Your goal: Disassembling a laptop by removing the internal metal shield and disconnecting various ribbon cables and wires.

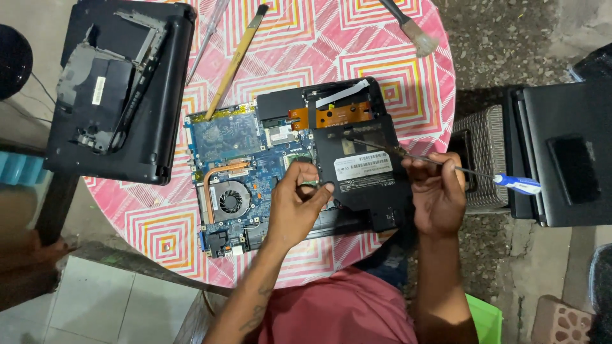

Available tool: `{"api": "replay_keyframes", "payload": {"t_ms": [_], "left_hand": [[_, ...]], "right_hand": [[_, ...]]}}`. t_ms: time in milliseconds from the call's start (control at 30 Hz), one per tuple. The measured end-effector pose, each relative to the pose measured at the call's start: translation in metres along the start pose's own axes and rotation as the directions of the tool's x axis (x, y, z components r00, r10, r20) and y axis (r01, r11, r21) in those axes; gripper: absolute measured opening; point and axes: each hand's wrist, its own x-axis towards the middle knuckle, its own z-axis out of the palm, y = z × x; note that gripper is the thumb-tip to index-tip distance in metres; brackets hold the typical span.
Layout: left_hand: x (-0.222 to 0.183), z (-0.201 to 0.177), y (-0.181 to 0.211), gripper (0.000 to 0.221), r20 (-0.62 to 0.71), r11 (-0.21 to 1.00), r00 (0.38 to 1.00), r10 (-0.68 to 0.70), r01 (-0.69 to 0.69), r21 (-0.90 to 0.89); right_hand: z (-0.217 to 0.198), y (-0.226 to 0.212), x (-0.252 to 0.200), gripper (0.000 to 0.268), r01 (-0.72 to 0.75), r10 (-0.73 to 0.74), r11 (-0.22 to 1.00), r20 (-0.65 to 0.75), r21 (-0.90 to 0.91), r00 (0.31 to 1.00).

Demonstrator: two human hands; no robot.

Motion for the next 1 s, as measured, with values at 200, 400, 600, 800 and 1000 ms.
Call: {"api": "replay_keyframes", "payload": {"t_ms": [200,400,600,800,1000], "left_hand": [[0.008,0.005,-0.032,0.027,0.019,0.983,0.999,0.035,-0.031,-0.181],[0.009,0.007,-0.023,0.030,0.050,0.962,0.998,0.043,-0.028,-0.271],[0.009,0.004,-0.020,0.026,0.065,0.946,0.998,0.024,-0.001,-0.325],[0.001,-0.003,-0.011,0.025,-0.039,0.922,0.999,0.008,-0.022,-0.386],[-0.001,-0.010,-0.010,0.025,-0.012,0.913,0.998,0.065,-0.064,-0.402]], "right_hand": [[0.005,0.001,0.000,0.027,0.007,-0.007,1.000,0.011,-0.003,1.000],[0.002,0.002,-0.002,0.026,0.009,-0.009,1.000,-0.021,-0.011,1.000],[0.016,-0.006,-0.004,0.028,0.056,-0.053,0.996,0.047,-0.063,0.997],[0.027,-0.011,-0.008,0.027,0.020,-0.017,0.999,0.094,-0.034,0.995],[0.050,-0.018,-0.011,0.028,0.073,-0.064,0.993,0.087,-0.095,0.994]]}}
